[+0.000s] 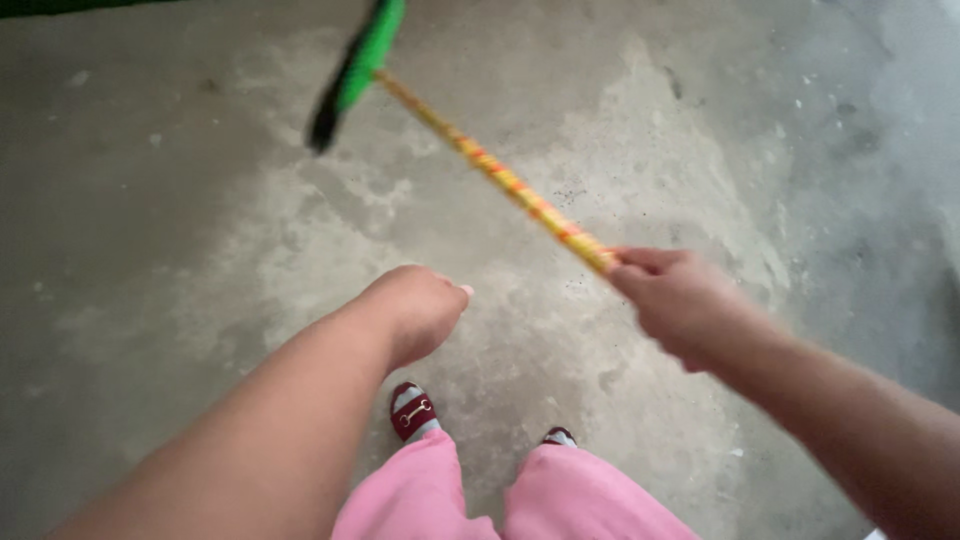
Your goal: The person sweeps a concrete floor using a broom with a green head and a yellow handle. They move the broom back and forth to gather dust and debris along the edges of the room and near a dark mat.
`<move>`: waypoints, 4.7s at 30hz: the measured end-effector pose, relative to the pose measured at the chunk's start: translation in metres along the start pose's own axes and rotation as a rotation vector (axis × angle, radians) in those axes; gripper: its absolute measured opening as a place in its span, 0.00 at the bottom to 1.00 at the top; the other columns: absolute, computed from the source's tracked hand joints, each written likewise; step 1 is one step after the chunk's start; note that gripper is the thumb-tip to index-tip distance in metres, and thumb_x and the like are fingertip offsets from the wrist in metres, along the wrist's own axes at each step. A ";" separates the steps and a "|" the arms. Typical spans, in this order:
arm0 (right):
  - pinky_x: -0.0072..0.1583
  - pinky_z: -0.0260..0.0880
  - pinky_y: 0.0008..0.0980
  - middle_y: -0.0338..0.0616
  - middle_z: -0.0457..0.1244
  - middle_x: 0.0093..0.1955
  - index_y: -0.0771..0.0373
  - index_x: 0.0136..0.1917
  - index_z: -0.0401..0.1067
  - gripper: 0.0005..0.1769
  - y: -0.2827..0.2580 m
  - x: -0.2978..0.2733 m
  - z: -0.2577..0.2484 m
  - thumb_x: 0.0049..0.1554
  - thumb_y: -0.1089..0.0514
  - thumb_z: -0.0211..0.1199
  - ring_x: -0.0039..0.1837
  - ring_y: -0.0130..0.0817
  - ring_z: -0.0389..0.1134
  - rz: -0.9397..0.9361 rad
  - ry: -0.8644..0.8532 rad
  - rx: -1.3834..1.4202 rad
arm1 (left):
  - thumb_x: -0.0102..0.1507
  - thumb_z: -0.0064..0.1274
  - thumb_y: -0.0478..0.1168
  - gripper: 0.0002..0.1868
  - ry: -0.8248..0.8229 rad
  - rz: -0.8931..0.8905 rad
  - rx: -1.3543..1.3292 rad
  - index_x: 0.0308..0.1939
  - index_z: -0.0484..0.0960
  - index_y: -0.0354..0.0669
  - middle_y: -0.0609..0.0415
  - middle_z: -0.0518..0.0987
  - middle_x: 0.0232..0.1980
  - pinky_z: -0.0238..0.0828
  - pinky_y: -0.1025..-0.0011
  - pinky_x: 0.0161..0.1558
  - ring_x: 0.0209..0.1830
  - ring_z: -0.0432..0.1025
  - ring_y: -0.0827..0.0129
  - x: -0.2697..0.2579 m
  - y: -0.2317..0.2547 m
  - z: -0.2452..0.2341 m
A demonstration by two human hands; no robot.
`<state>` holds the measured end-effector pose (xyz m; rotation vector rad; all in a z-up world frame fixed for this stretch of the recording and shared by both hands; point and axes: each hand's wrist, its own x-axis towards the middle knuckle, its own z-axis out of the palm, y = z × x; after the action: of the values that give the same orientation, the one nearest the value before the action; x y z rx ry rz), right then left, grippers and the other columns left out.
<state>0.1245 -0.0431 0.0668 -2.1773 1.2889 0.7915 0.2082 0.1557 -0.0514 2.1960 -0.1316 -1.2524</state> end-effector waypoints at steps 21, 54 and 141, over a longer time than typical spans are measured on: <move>0.35 0.66 0.37 0.46 0.67 0.42 0.30 0.78 0.62 0.26 0.011 0.072 0.004 0.68 0.42 0.48 0.32 0.34 0.56 -0.038 -0.098 -0.496 | 0.67 0.45 0.49 0.22 0.135 0.062 0.243 0.55 0.84 0.41 0.42 0.77 0.63 0.66 0.58 0.64 0.63 0.72 0.49 -0.017 -0.031 -0.025; 0.35 0.65 0.37 0.43 0.63 0.34 0.30 0.70 0.71 0.22 -0.142 -0.004 0.029 0.63 0.38 0.56 0.32 0.33 0.60 -0.367 -0.160 -0.276 | 0.66 0.48 0.49 0.26 0.202 -0.071 -0.034 0.67 0.76 0.46 0.46 0.75 0.68 0.65 0.62 0.67 0.68 0.71 0.56 -0.024 -0.010 -0.065; 0.60 0.71 0.47 0.41 0.70 0.61 0.45 0.68 0.72 0.21 -0.430 0.216 -0.014 0.65 0.44 0.49 0.59 0.43 0.70 -0.558 0.044 -0.843 | 0.63 0.44 0.42 0.18 0.061 -0.130 0.207 0.48 0.87 0.40 0.38 0.81 0.55 0.73 0.56 0.56 0.54 0.77 0.46 0.159 0.030 -0.352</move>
<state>0.5954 0.0038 -0.0230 -2.9921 0.2840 1.1693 0.5870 0.2310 -0.0229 2.4524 -0.0987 -1.2899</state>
